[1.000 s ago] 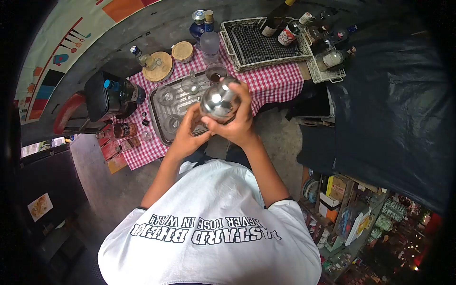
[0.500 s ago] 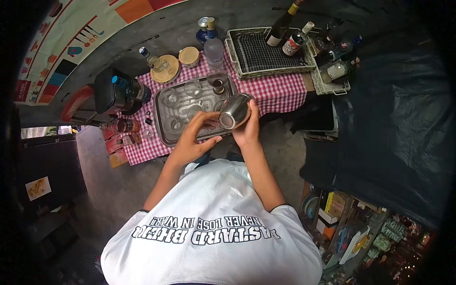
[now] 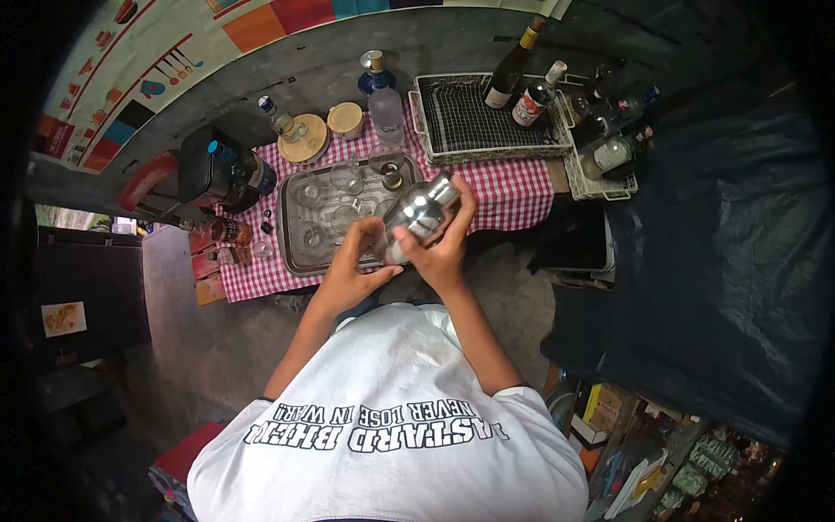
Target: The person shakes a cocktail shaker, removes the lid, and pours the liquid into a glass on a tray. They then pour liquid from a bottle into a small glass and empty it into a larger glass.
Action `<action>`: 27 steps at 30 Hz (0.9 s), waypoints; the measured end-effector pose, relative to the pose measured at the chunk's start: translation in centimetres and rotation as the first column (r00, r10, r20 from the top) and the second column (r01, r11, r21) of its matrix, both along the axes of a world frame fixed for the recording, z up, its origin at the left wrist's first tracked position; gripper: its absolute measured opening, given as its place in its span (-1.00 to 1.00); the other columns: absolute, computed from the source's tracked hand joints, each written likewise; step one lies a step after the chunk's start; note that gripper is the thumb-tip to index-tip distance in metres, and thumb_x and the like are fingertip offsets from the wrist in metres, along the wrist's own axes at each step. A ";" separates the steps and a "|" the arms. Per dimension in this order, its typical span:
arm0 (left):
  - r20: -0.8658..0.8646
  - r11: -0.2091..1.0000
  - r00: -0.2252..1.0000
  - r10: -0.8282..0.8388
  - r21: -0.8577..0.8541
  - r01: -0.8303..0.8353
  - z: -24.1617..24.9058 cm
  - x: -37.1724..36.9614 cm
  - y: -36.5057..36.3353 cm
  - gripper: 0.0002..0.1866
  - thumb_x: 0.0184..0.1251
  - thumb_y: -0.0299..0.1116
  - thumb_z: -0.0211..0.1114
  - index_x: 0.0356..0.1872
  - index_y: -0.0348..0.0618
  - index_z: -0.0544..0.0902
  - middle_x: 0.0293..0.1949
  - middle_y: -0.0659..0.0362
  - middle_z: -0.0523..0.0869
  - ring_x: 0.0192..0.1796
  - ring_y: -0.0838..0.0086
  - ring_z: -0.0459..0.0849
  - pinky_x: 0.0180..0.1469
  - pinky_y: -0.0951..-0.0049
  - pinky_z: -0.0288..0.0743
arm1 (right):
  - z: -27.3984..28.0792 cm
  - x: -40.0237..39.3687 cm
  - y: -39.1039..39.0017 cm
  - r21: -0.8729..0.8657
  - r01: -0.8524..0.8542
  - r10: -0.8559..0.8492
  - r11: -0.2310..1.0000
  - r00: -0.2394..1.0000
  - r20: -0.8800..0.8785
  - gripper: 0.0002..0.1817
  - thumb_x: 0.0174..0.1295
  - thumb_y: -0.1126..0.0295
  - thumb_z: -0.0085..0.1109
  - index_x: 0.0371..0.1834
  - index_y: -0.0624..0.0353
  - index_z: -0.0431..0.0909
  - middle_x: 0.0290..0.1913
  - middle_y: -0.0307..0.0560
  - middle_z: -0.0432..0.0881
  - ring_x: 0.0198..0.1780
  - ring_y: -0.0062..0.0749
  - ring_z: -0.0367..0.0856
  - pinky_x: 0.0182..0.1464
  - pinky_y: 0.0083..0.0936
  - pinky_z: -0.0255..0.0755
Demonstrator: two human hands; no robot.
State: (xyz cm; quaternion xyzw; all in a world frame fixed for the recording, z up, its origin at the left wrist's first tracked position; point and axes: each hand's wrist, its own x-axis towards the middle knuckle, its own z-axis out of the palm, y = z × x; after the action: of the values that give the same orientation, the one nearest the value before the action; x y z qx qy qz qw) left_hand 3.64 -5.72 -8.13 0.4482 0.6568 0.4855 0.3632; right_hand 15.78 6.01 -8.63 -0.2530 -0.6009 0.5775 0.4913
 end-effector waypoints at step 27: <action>0.088 0.998 0.994 -0.062 0.009 0.061 1.3 1.7 0.2 -0.36 0.24 -0.32 0.45 0.32 -0.17 0.40 0.12 0.10 0.45 0.18 0.36 0.53 0.24 0.29 0.46 | -5.8 2.4 1.3 -0.790 -0.447 0.113 0.419 0.889 -0.443 -0.50 0.46 0.02 -0.05 0.27 0.14 0.35 0.10 0.02 0.57 0.13 -0.22 0.58 0.20 -0.24 0.49</action>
State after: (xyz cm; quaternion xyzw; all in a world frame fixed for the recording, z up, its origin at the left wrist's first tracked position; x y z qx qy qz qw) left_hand 5.34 -5.49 -6.83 0.4474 0.6244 0.4956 0.4053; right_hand 18.23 7.31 -14.43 -0.2645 -0.1638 0.9091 0.2771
